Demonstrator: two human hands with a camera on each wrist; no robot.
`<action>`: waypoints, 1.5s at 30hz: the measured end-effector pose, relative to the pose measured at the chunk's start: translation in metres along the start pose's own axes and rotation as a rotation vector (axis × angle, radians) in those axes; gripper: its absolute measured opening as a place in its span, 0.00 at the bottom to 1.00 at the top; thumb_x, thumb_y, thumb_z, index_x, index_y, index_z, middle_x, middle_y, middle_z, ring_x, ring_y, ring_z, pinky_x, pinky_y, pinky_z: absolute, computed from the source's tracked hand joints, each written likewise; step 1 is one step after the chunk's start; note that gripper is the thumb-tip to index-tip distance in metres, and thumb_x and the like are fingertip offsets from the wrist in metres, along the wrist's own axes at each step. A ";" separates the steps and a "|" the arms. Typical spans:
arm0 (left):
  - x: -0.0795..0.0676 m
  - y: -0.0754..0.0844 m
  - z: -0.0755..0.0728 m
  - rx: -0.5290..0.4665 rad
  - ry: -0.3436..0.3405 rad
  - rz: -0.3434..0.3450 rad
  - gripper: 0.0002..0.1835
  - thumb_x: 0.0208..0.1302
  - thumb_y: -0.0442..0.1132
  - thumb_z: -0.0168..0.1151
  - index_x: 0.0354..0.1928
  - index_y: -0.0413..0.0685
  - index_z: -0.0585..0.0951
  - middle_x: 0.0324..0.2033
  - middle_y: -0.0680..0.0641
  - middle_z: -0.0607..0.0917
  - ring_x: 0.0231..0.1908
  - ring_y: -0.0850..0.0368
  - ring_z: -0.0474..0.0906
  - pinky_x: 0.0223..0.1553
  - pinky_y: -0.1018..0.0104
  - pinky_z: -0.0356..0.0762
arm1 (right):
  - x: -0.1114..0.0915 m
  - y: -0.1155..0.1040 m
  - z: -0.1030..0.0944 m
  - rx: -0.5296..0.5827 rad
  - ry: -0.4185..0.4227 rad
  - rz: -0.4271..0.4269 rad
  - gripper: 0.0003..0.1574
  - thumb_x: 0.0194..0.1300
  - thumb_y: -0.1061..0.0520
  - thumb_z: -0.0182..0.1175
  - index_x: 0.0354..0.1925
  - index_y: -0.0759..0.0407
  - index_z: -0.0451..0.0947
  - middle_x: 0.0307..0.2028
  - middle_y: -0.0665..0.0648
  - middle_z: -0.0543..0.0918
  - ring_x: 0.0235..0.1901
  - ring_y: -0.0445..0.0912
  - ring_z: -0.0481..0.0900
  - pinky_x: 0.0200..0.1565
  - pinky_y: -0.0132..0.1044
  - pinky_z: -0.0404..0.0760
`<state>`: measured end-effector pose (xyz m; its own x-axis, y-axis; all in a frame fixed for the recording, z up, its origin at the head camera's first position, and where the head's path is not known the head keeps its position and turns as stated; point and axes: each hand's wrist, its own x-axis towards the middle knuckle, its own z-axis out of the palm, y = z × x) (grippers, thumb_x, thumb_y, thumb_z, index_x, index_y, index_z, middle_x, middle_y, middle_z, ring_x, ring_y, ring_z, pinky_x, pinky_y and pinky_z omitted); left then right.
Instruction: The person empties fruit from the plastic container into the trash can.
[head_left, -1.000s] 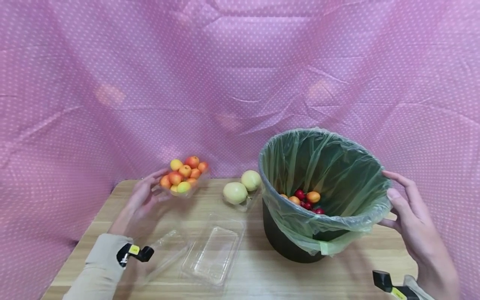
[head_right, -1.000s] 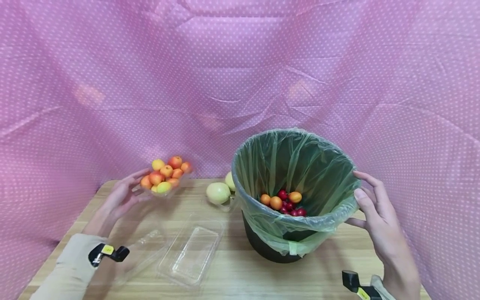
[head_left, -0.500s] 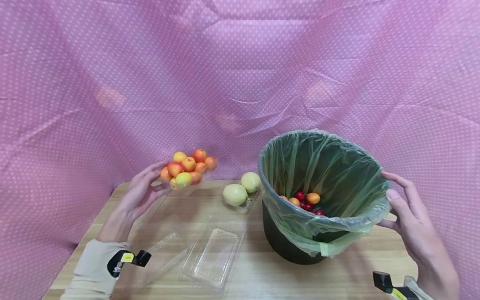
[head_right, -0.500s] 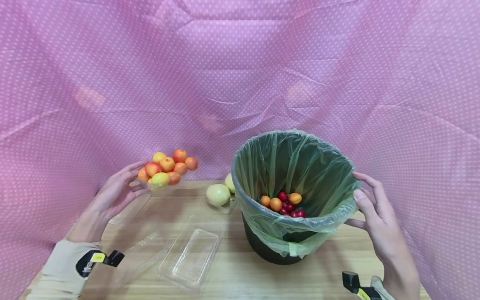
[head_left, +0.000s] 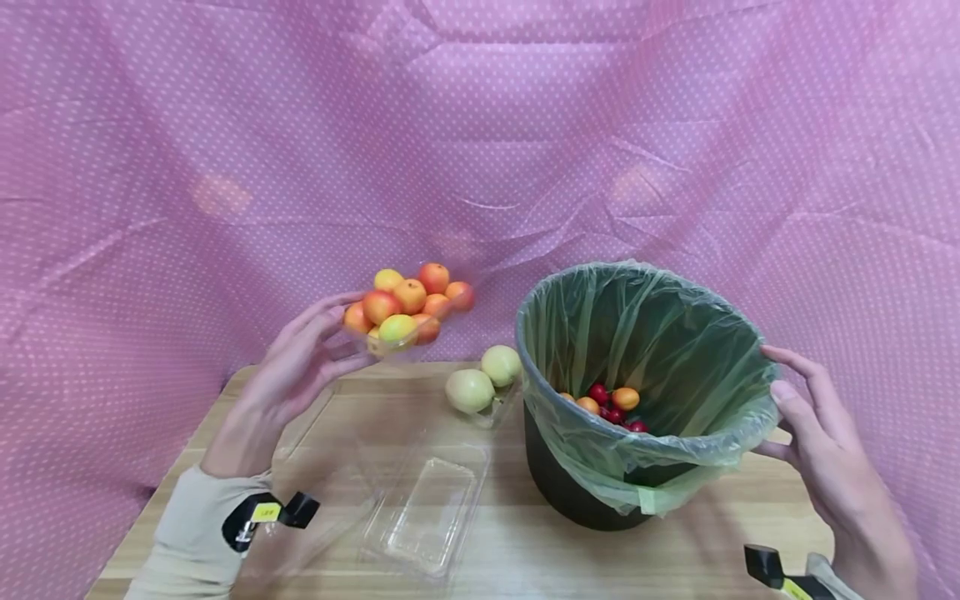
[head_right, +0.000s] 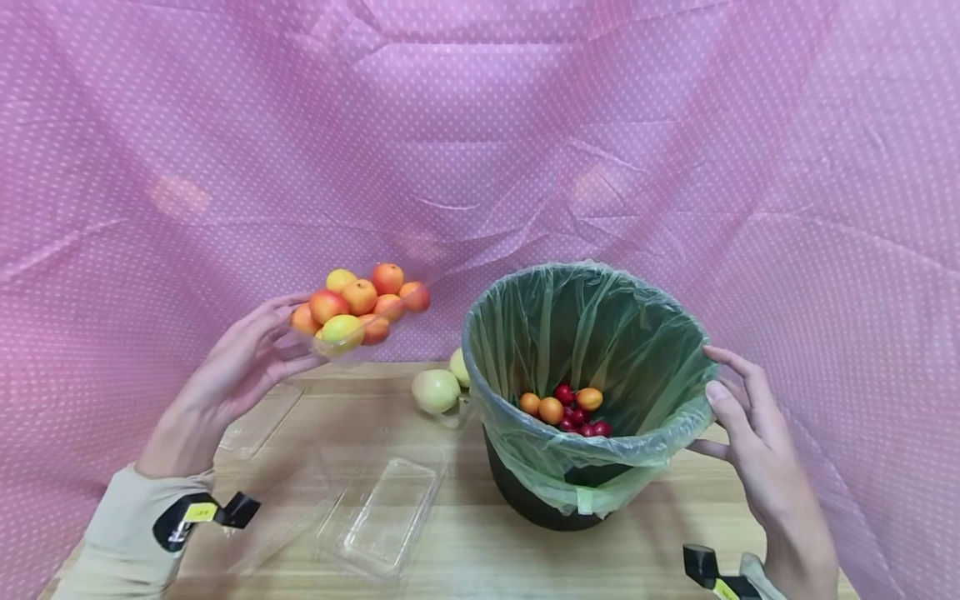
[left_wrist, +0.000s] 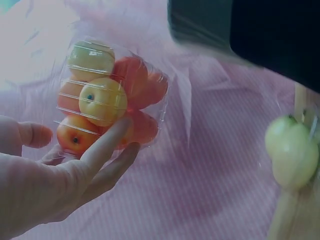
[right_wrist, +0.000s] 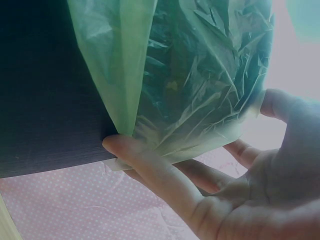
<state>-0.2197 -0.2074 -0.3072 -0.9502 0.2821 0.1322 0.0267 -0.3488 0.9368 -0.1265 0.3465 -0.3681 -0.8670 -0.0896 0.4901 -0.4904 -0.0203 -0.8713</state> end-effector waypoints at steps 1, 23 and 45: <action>0.001 0.002 0.005 0.009 -0.008 0.003 0.17 0.81 0.39 0.50 0.66 0.47 0.75 0.65 0.42 0.73 0.57 0.46 0.81 0.59 0.49 0.80 | 0.000 0.000 0.000 0.002 -0.002 0.005 0.30 0.82 0.67 0.35 0.77 0.59 0.54 0.51 0.56 0.83 0.46 0.45 0.87 0.37 0.38 0.90; 0.028 0.014 0.088 0.074 -0.010 0.029 0.19 0.79 0.36 0.53 0.68 0.46 0.74 0.66 0.41 0.74 0.49 0.46 0.85 0.53 0.51 0.86 | -0.002 0.002 -0.001 0.037 0.018 -0.001 0.30 0.82 0.68 0.36 0.77 0.61 0.56 0.52 0.56 0.84 0.46 0.45 0.87 0.36 0.39 0.90; 0.051 0.011 0.143 0.197 -0.101 0.216 0.21 0.75 0.35 0.60 0.67 0.40 0.76 0.60 0.39 0.80 0.54 0.41 0.83 0.52 0.48 0.86 | 0.001 0.008 -0.002 0.054 -0.024 -0.001 0.31 0.82 0.68 0.35 0.78 0.60 0.53 0.54 0.55 0.82 0.47 0.44 0.87 0.36 0.37 0.90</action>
<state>-0.2238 -0.0688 -0.2441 -0.8806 0.3110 0.3575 0.2940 -0.2332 0.9269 -0.1310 0.3487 -0.3744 -0.8638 -0.1132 0.4909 -0.4854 -0.0742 -0.8711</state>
